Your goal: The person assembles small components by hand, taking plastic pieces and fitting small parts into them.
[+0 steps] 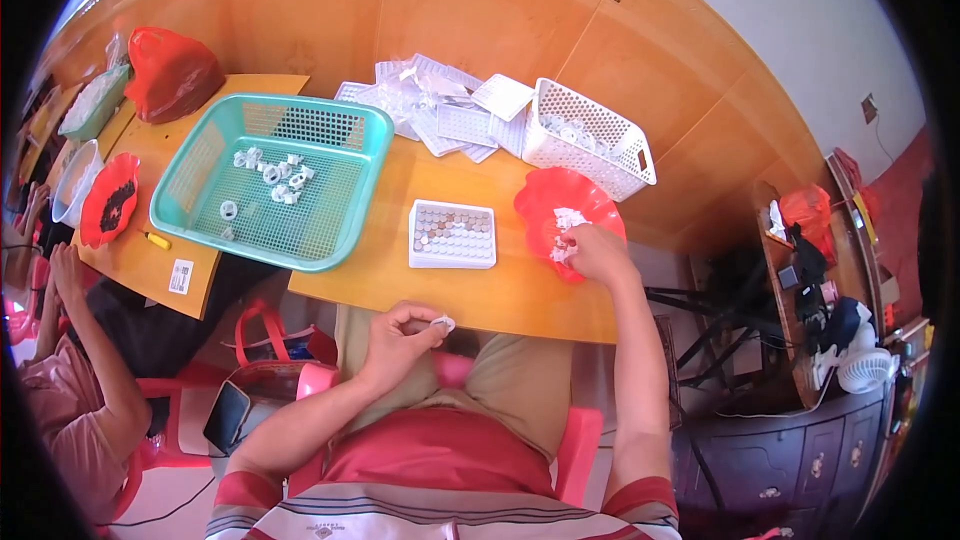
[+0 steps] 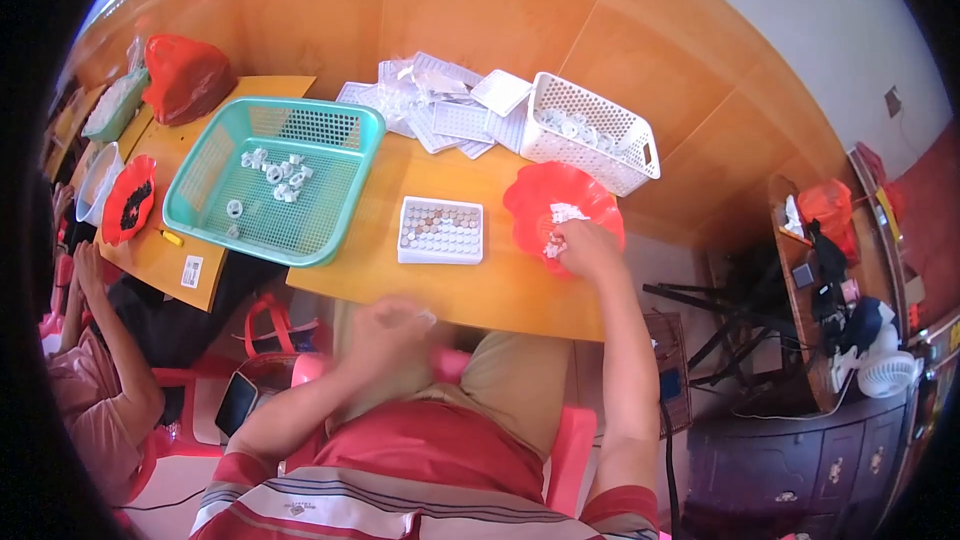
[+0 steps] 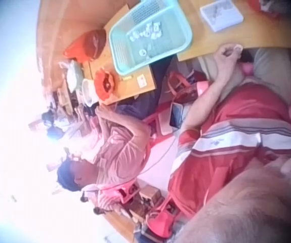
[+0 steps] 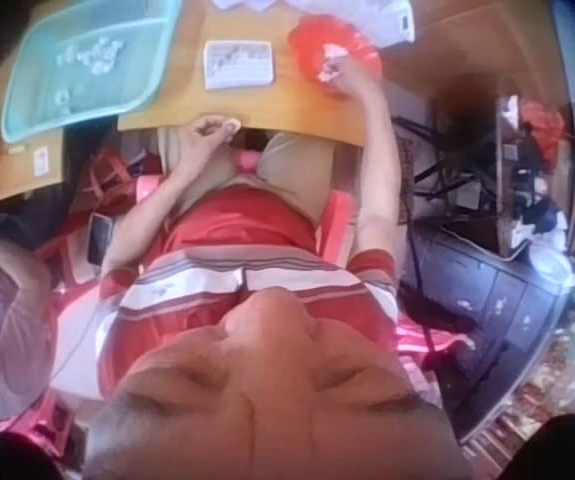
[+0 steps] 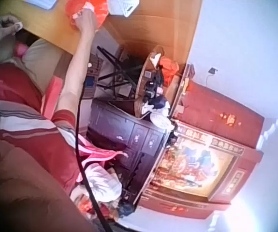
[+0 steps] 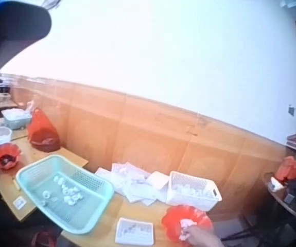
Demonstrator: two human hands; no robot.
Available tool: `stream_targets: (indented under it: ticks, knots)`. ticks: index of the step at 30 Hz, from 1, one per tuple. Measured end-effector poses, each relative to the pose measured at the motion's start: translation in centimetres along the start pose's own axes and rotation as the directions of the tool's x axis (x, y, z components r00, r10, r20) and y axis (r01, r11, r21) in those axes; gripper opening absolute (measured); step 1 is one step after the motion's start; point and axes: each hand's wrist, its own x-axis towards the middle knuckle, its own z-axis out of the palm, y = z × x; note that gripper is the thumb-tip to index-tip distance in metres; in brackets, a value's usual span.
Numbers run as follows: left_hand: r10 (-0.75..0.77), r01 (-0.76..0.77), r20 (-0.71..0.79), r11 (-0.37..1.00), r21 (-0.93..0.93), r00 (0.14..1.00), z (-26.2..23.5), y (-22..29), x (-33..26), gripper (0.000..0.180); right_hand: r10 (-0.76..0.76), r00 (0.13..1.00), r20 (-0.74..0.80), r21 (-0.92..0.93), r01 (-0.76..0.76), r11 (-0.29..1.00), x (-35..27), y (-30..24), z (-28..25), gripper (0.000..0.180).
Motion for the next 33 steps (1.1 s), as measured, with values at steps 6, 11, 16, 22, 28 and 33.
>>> stream_targets:
  ticks: [6,11,16,22,28,33]
  knots:
    - [-0.014,0.015,0.033,1.0,-0.027,0.999,0.0,0.0,0.1,0.013,-0.038,0.99,0.138,-0.11,0.054,0.993,2.2,1.3,2.4,0.018]
    - [-0.017,0.019,0.029,0.996,-0.086,0.999,-0.2,-0.8,0.3,0.012,-0.092,0.995,0.047,-0.062,0.094,0.994,2.4,2.5,3.6,0.014]
    - [-0.056,0.057,0.028,0.996,-0.07,0.998,0.0,0.3,0.0,0.013,-0.087,0.996,0.003,0.227,0.084,0.97,1.7,2.6,3.2,0.015]
    - [-0.095,0.099,0.038,0.99,-0.1,0.995,-0.1,-0.2,0.1,0.013,0.11,0.991,-0.082,0.703,-0.021,0.711,0.3,1.6,2.9,0.014]
    - [-0.13,0.135,0.049,0.984,-0.118,0.99,0.3,-0.4,0.0,0.014,0.156,0.959,-0.237,0.884,0.146,0.444,-2.4,-0.6,2.8,0.014]
    - [-0.17,0.18,0.087,0.975,-0.127,0.982,1.0,0.4,-0.1,0.017,0.072,0.979,-0.193,0.937,0.162,0.31,-5.0,-3.3,3.7,0.014]
